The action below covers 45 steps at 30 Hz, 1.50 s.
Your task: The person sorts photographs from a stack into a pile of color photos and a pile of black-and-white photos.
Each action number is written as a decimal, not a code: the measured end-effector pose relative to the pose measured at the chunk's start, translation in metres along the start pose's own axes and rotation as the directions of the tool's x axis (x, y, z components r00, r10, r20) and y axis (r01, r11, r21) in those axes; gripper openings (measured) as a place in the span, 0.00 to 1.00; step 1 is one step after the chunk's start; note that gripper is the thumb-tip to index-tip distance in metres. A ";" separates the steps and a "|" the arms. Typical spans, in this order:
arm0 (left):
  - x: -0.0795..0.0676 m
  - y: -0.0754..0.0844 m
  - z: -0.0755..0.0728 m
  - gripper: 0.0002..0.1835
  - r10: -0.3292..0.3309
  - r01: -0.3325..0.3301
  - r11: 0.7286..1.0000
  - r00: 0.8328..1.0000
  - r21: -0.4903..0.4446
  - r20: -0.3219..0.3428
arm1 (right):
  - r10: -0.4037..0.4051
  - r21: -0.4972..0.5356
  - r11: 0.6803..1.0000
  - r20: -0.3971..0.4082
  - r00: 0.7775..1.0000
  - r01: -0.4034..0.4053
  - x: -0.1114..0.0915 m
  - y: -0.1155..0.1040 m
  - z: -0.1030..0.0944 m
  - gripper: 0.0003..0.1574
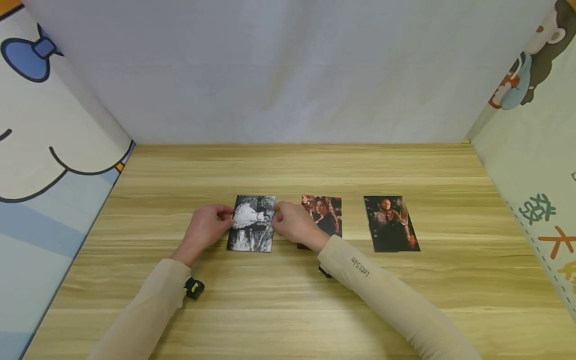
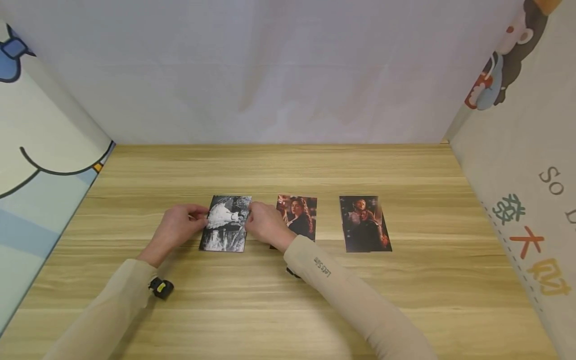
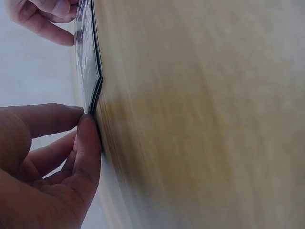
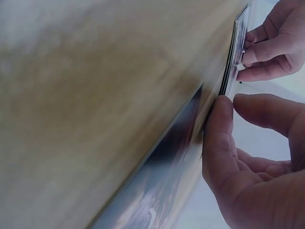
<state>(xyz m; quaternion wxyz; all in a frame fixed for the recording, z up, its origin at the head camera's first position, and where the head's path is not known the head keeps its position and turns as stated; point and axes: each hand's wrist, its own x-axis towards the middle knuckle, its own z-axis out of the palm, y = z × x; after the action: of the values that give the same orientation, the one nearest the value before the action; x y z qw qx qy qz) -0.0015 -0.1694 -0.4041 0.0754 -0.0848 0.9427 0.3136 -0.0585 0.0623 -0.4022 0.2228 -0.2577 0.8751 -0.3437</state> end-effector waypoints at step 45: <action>-0.036 0.035 0.017 0.29 0.271 -0.253 0.962 0.923 0.100 -0.274 | -0.047 0.020 0.998 -0.243 0.969 0.053 -0.062 0.031 -0.044 0.31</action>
<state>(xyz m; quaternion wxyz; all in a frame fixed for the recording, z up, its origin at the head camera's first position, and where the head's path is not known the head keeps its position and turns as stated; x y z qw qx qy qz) 0.0274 -0.1277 -0.3900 -0.1010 0.0000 0.9559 0.2758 -0.0450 0.1411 -0.3814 0.1089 -0.2327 0.8843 -0.3898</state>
